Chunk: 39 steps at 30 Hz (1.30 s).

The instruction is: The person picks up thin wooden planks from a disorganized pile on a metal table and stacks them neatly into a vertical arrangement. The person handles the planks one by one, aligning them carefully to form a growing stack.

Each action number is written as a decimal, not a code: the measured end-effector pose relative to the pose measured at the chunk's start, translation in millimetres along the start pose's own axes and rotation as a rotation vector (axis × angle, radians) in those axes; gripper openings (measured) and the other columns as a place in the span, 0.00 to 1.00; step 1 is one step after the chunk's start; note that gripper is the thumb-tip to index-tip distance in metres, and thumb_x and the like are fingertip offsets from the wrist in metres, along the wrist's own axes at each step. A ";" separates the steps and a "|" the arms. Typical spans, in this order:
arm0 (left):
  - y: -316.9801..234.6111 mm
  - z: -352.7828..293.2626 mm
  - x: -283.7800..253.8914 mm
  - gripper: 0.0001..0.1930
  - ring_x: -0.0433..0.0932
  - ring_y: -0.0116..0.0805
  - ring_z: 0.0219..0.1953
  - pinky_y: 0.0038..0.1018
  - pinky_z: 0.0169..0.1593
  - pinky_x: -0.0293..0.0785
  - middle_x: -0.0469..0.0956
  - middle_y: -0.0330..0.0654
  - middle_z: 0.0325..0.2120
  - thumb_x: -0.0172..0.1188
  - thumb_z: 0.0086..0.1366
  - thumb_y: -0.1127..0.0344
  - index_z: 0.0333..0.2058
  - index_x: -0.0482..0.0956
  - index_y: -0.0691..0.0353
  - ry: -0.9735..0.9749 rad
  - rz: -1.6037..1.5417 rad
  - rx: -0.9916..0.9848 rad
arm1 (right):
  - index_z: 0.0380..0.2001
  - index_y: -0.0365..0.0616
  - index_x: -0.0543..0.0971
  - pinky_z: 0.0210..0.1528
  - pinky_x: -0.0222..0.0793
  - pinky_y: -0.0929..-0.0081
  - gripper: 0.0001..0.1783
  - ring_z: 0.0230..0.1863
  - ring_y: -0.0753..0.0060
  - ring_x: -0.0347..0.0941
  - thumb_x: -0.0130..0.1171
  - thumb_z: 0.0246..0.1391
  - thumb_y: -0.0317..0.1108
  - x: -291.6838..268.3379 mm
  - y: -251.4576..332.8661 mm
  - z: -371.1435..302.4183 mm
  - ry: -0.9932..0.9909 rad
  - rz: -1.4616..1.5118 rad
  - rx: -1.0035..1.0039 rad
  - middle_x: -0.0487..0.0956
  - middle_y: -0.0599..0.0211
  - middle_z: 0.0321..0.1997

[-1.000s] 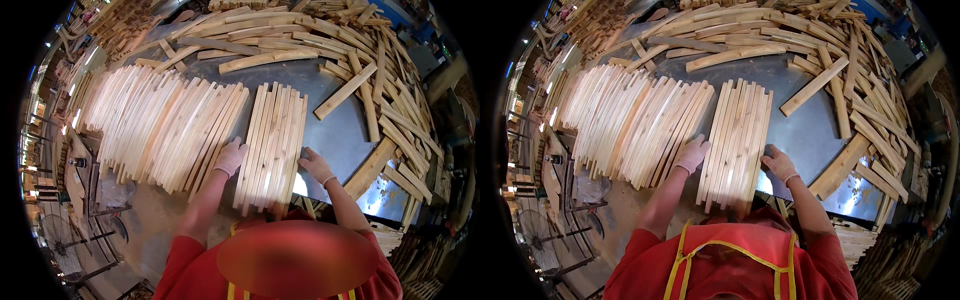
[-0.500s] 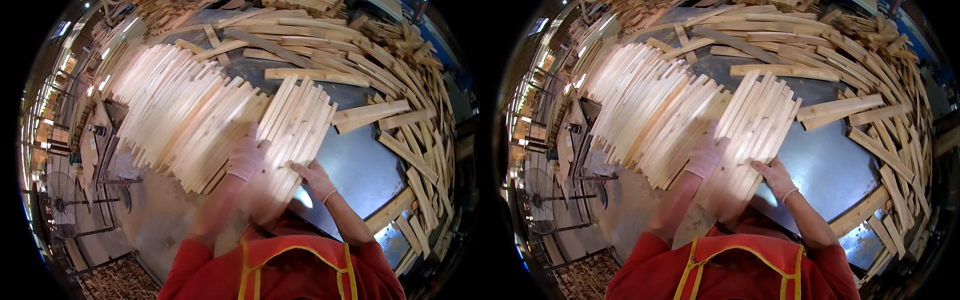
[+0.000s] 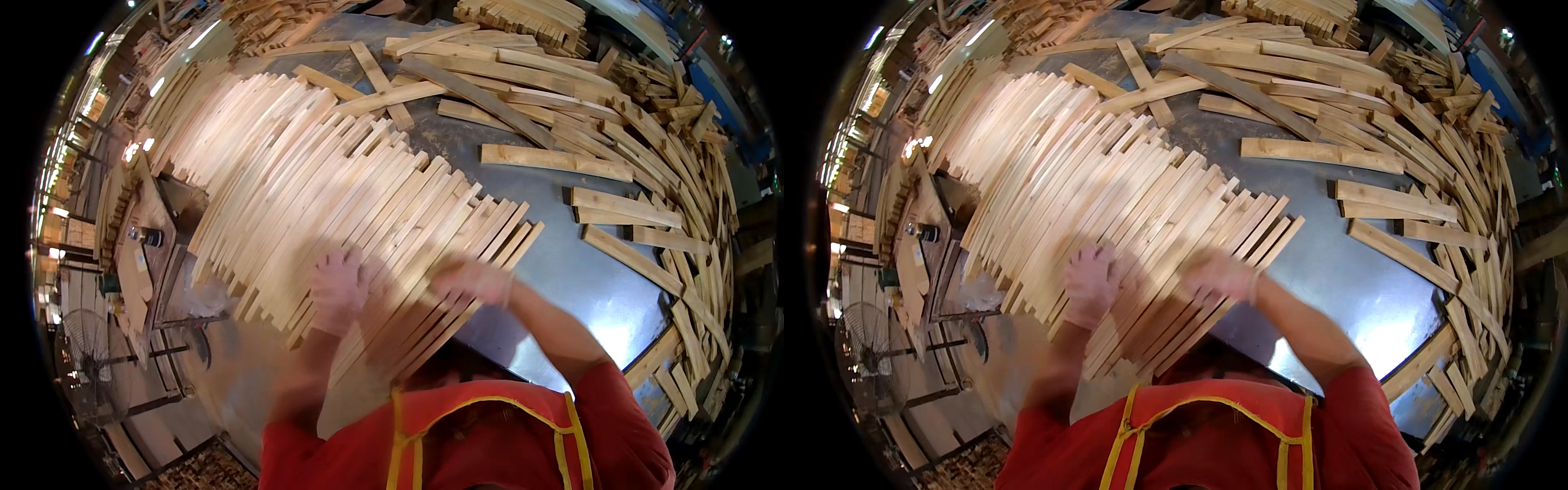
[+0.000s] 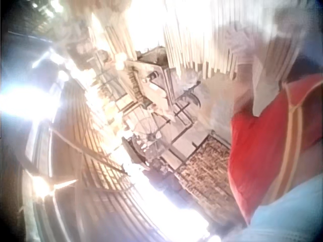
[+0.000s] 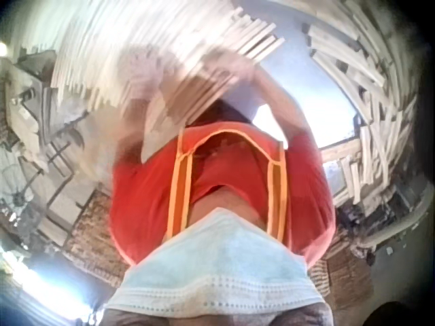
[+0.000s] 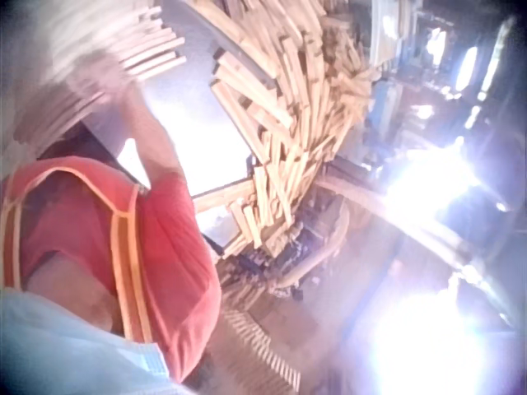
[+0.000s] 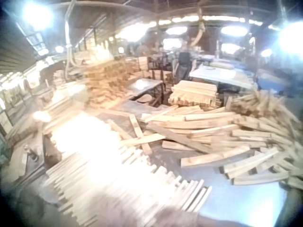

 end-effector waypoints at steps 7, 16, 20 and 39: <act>-5.3 2.6 31.6 0.15 0.81 0.48 0.47 0.48 0.50 0.75 0.83 0.42 0.45 0.66 0.67 0.55 0.50 0.84 0.50 0.017 -0.084 0.049 | 0.61 0.35 0.79 0.62 0.75 0.61 0.37 0.61 0.50 0.82 0.66 0.60 0.54 -190.5 134.0 102.7 -0.816 -0.882 -0.223 0.85 0.44 0.60; 4.9 30.0 -12.1 0.16 0.81 0.54 0.39 0.44 0.45 0.77 0.81 0.52 0.36 0.68 0.67 0.54 0.39 0.82 0.63 0.187 -0.376 -0.136 | 0.78 0.31 0.62 0.72 0.67 0.64 0.49 0.71 0.54 0.74 0.69 0.64 0.48 -124.8 126.2 -10.4 -0.560 0.140 -0.627 0.76 0.43 0.71; -55.3 101.7 -69.1 0.16 0.79 0.35 0.36 0.32 0.44 0.77 0.80 0.44 0.32 0.68 0.70 0.57 0.42 0.83 0.67 0.311 -0.890 -0.287 | 0.82 0.34 0.52 0.74 0.66 0.68 0.57 0.71 0.63 0.71 0.72 0.64 0.53 -72.0 48.4 -61.3 -0.278 0.201 -0.458 0.78 0.47 0.70; -496.9 0.7 129.9 0.31 0.80 0.32 0.52 0.29 0.55 0.78 0.81 0.43 0.52 0.70 0.71 0.63 0.69 0.74 0.65 0.808 -1.247 -0.187 | 0.71 0.53 0.73 0.24 0.59 0.75 0.30 0.20 0.76 0.61 0.48 0.76 0.57 -210.0 -180.1 -298.9 0.191 1.565 -0.649 0.66 0.75 0.23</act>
Point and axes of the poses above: each hand's wrist, its own z-axis towards the middle knuckle, its own x-axis out of the palm, y = z × x, the point moved 10 cm from there along z, towards the middle knuckle
